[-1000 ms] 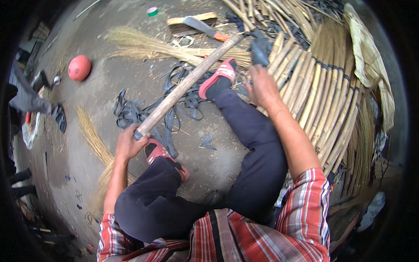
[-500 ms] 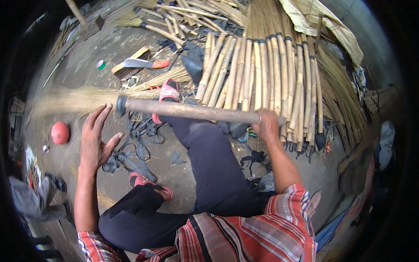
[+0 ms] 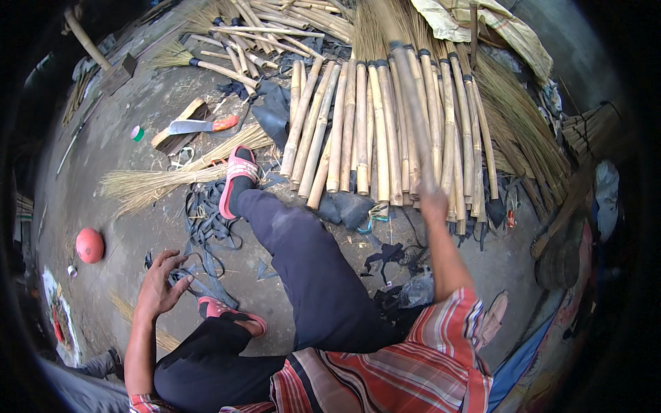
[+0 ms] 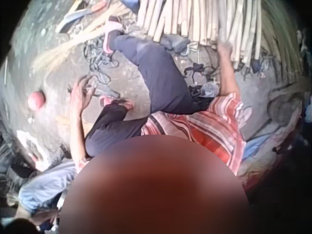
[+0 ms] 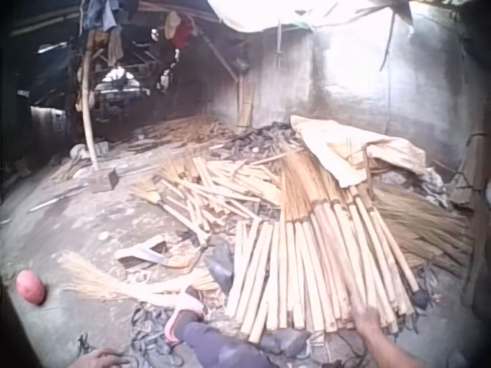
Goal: The person assembles a broom by gathering thin sticks, aligning them, and securing them to a wooden handle using black straps. The person repeatedly wraps and ties the straps around the base of the sticks to form a finished broom.
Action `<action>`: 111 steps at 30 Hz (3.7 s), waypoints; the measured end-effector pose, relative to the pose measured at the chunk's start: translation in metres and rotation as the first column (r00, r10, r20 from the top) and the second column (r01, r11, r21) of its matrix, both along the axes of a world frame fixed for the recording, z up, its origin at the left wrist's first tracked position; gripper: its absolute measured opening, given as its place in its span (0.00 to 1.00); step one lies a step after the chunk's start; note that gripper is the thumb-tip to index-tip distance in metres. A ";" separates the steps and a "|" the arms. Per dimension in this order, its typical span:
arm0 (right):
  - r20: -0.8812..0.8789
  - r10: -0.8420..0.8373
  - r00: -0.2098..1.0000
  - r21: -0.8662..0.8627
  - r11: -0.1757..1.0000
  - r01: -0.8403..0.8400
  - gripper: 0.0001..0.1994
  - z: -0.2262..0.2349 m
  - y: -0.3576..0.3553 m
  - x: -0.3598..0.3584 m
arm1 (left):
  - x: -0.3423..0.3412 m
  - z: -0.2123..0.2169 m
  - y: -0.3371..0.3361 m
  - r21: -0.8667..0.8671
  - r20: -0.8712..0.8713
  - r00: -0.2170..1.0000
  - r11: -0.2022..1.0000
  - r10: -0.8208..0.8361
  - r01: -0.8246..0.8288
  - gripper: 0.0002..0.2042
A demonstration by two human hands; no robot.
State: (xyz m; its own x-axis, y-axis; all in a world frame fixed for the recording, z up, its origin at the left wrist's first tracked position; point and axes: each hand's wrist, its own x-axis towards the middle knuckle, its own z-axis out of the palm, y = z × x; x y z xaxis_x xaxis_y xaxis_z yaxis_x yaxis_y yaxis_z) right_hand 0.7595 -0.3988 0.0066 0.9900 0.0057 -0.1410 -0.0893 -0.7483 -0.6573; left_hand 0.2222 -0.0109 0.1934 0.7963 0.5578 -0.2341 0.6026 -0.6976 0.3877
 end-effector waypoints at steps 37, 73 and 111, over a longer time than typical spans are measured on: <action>-0.185 0.959 -0.217 -0.127 -0.242 -0.962 0.14 0.024 0.380 -0.211 | -0.323 -0.321 -0.076 0.103 0.047 -0.428 -0.430 0.903 -0.897 0.36; -0.303 0.736 -0.606 0.332 -0.514 -0.791 0.20 -0.040 0.425 -0.491 | -0.347 -0.279 -0.077 -0.927 -0.241 -0.525 -0.354 0.816 -0.125 0.11; -0.292 0.664 -0.688 0.556 -0.468 -0.687 0.23 -0.031 0.399 -0.582 | -0.247 -0.182 -0.012 -0.929 0.371 -0.349 0.341 0.861 -0.144 0.28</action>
State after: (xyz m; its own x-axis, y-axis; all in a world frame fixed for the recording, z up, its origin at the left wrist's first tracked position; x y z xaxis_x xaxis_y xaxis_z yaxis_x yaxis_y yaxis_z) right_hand 0.1775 -0.0001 -0.0241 -0.7180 0.5724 -0.3959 0.4232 -0.0926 -0.9013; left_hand -0.0253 -0.0228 0.0119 -0.1420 0.9641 -0.2242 -0.4688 0.1340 0.8731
